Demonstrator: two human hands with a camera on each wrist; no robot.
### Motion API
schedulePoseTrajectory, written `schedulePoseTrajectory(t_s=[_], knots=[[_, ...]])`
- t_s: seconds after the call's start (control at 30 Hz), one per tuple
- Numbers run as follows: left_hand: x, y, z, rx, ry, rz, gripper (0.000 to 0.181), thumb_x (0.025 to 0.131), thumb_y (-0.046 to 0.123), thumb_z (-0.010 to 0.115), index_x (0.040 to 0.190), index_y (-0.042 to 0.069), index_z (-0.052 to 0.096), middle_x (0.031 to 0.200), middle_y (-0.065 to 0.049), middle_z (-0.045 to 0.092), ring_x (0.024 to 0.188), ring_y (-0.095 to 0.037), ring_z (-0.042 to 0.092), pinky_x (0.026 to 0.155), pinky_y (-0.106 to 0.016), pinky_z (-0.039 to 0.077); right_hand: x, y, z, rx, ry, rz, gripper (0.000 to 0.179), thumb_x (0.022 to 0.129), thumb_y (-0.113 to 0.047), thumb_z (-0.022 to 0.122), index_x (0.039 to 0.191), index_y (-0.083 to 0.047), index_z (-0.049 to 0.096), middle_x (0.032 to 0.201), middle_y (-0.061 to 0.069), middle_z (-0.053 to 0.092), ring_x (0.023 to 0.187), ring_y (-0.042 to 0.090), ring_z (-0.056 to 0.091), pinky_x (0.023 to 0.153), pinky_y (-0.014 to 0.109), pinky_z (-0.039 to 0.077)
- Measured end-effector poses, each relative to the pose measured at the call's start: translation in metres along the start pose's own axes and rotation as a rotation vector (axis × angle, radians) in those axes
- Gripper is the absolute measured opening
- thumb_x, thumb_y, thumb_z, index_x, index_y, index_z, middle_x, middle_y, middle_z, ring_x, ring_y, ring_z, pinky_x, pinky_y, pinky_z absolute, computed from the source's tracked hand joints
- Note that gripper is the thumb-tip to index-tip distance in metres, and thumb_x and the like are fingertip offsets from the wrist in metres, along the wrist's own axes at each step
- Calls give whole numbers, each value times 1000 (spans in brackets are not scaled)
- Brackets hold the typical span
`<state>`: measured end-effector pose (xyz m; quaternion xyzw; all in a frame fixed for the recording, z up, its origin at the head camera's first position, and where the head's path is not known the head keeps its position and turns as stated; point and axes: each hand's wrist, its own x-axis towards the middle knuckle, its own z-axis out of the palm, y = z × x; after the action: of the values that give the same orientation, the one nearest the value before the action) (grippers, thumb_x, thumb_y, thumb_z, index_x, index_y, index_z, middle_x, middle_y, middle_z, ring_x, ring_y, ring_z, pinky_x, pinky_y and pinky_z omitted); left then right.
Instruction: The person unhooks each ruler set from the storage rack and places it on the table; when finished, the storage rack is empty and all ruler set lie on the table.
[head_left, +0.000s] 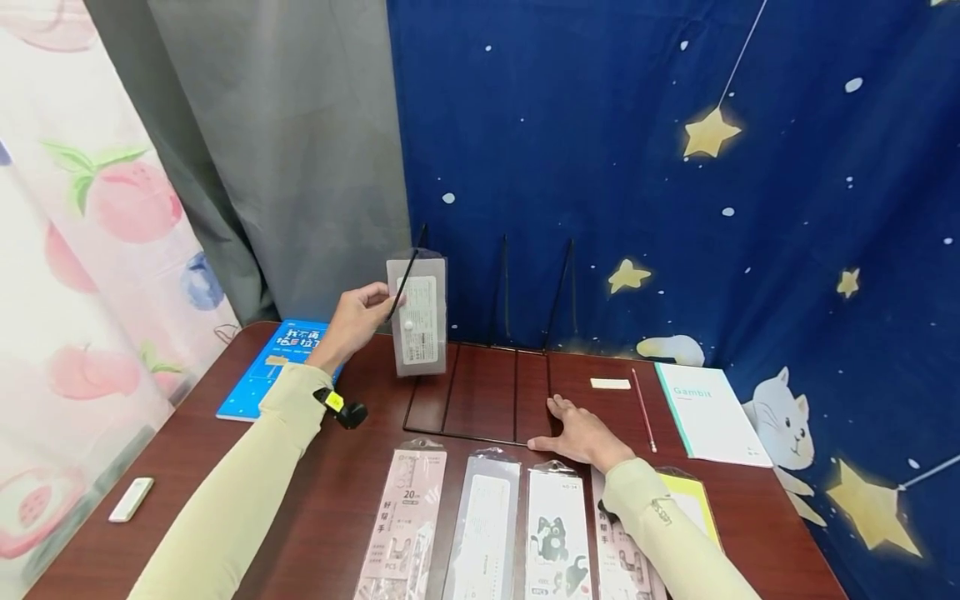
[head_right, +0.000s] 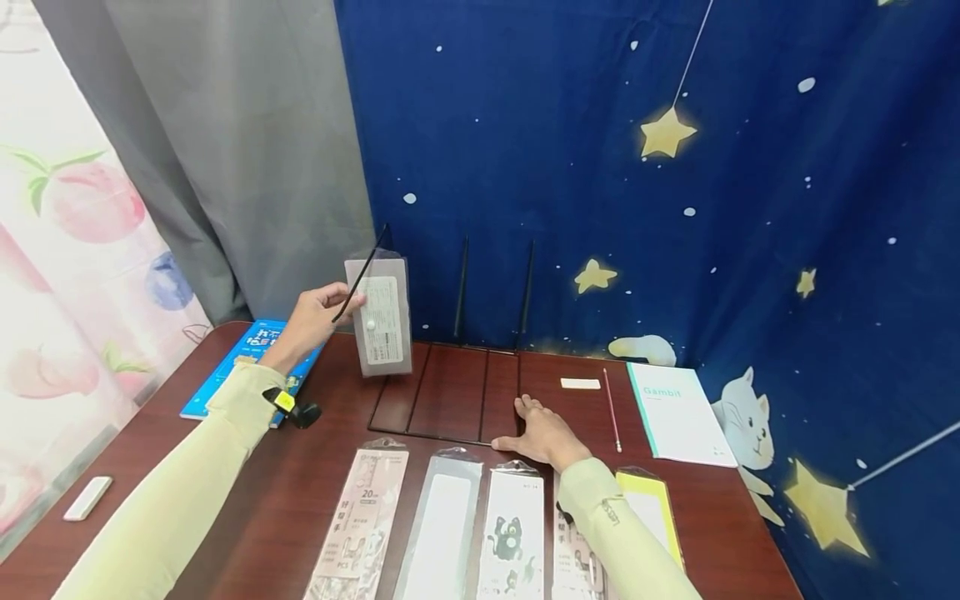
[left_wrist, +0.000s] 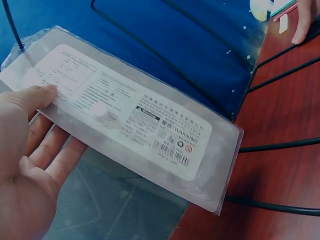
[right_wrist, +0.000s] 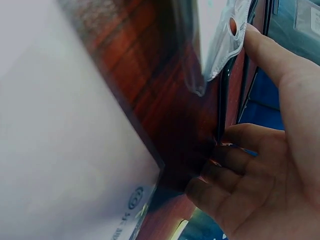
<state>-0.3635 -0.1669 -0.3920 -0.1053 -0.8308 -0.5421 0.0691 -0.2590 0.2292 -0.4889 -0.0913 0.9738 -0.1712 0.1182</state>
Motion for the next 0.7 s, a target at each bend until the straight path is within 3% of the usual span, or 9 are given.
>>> schedulePoseTrajectory(t_s=[0.13,0.3,0.53,0.7], knots=[[-11,-1,3,-39,5,14,37,99,44,68,107,9,71,117,-9,78,93,-2,72,81,-24,59,0,0,0,6,2,0,100,87,-61,75,159,-4,38,168,20,31,152,48,34,121,60,34],[-22,0,3,-63,8,20,39,98,45,70,106,7,71,114,-12,78,89,-2,73,83,-30,62,0,1,1,6,-2,2,100,87,-62,75,159,-4,38,169,20,30,152,48,33,122,60,34],[-36,1,1,-60,-1,17,37,98,44,70,105,7,70,114,-11,77,92,0,72,81,-21,60,1,1,1,0,-5,1,100,86,-63,75,159,-4,38,168,20,31,152,49,34,122,60,33],[-46,3,1,-73,3,27,34,100,41,69,105,7,70,111,-9,77,93,1,72,86,-29,62,1,0,-1,-4,-2,1,99,87,-62,74,159,-4,38,168,20,31,152,48,34,122,59,33]])
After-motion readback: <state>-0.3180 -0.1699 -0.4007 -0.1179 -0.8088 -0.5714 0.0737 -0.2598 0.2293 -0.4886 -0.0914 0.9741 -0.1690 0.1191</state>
